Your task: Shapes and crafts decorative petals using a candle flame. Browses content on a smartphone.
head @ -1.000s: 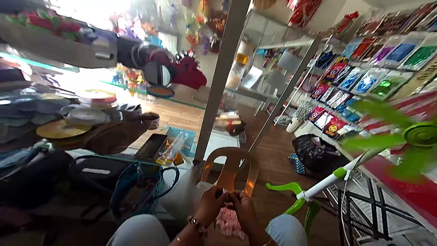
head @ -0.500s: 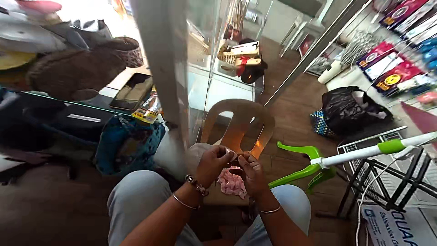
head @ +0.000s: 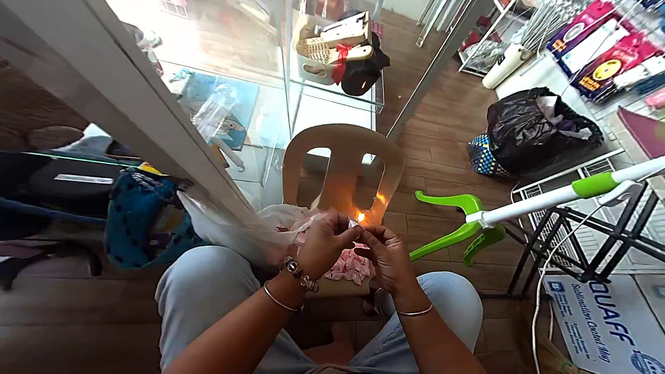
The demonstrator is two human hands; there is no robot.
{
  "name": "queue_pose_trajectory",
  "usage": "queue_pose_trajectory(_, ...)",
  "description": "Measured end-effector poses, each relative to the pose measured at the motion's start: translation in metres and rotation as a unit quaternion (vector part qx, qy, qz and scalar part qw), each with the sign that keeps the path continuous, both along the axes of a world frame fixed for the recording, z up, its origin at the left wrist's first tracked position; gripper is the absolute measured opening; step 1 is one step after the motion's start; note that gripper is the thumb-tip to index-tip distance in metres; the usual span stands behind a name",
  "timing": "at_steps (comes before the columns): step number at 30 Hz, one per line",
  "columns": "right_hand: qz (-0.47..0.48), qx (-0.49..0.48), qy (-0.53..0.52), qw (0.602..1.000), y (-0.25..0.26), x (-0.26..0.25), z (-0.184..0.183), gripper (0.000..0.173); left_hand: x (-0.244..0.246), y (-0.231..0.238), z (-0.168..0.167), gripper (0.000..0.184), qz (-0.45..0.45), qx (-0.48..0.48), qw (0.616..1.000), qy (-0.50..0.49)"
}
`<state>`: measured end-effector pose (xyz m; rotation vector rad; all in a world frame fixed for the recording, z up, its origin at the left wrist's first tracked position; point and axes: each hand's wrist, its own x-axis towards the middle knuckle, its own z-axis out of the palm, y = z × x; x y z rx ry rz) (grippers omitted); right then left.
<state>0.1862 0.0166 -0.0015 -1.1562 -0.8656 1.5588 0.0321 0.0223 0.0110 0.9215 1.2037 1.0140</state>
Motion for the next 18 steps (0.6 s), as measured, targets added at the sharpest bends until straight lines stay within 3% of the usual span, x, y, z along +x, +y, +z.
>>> queue_pose_trajectory(3,0.003,0.019,-0.011,1.0,0.0,0.001,-0.001,0.008,0.0,-0.002,-0.001,0.012,-0.007,0.008,1.0,0.001)
queue_pose_trajectory(6,0.002,0.15,-0.132,0.98,0.0,0.002,-0.006,0.009,-0.008,-0.004,0.006,0.02,-0.068,-0.043,0.997,0.015)
queue_pose_trajectory(9,-0.008,0.379,-0.322,0.867,0.003,0.007,-0.015,0.013,-0.017,-0.006,0.01,0.022,-0.124,-0.121,0.983,-0.053)
queue_pose_trajectory(12,-0.007,0.494,-0.429,0.757,0.002,0.008,-0.019,0.016,-0.023,-0.007,0.009,0.033,-0.099,-0.149,0.973,-0.149)
queue_pose_trajectory(18,-0.018,0.566,-0.474,0.674,0.001,0.009,-0.02,0.012,-0.034,-0.008,0.017,0.013,-0.034,-0.142,0.974,-0.175)
